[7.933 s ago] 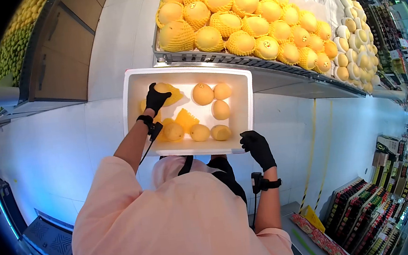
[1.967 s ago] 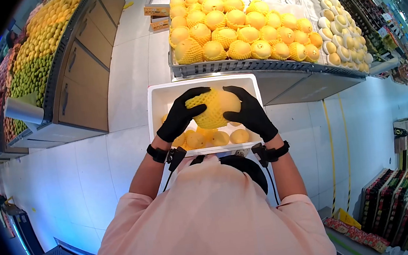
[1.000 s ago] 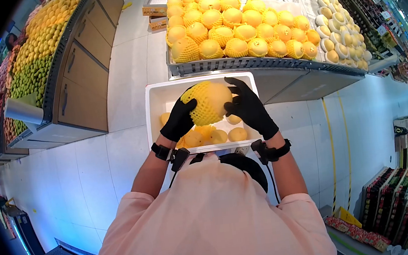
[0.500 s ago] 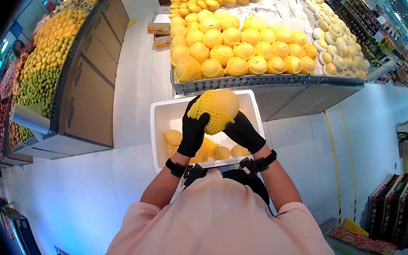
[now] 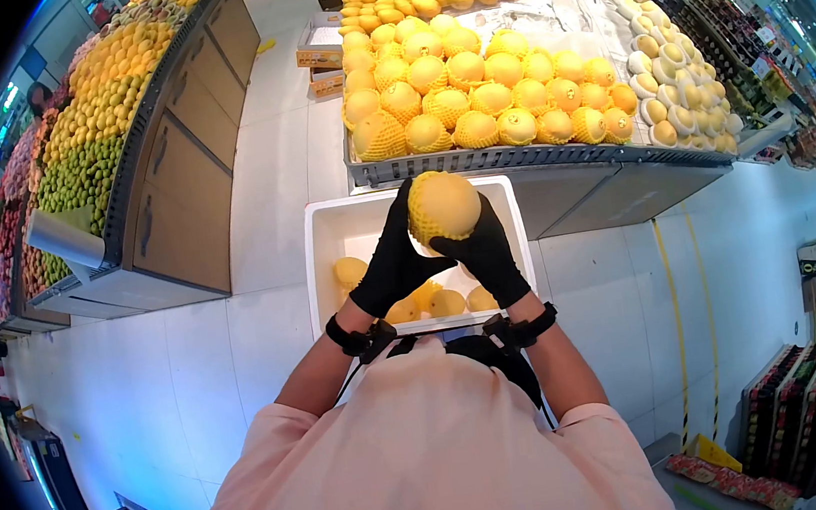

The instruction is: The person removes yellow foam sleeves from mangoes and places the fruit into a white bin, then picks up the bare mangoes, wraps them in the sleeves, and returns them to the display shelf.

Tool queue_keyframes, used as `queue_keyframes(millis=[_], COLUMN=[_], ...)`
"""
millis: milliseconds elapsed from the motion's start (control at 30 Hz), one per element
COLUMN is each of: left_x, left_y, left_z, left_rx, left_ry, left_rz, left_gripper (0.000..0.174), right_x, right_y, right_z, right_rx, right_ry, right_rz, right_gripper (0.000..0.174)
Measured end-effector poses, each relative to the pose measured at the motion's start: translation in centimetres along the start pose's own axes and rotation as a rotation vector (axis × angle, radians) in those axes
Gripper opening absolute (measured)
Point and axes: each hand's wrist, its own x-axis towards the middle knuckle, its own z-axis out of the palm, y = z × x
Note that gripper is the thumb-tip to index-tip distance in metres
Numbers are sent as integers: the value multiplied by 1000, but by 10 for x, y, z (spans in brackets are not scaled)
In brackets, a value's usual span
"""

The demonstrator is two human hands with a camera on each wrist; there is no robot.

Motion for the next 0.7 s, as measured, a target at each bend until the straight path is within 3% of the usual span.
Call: queue_keyframes(millis=[133, 233, 367, 467, 600, 700], left_x=[0, -2, -8, -11, -7, -5], left_y=[-18, -12, -16, -18, -10, -15], left_z=[13, 7, 2, 5, 21, 31], left_rx=[25, -136, -341, -343, -269, -355], left_ry=[131, 128, 77, -19, -49, -73], left_rz=[-2, -51, -219, -253, -163, -153], left_gripper=[107, 104, 88, 93, 90, 93], right_x=[-1, -1, -4, -5, -6, -9], right_y=[-6, -11, -21, -20, -15, -25], right_z=[9, 1, -20, -33, -36, -44], right_rx=[-183, -140, 109, 138, -33, -109], right_ry=[-29, -165, -260, -329, -359, -345], right_rz=[-20, -73, 195, 312, 61, 68], right_gripper=[82, 85, 86, 91, 93, 95])
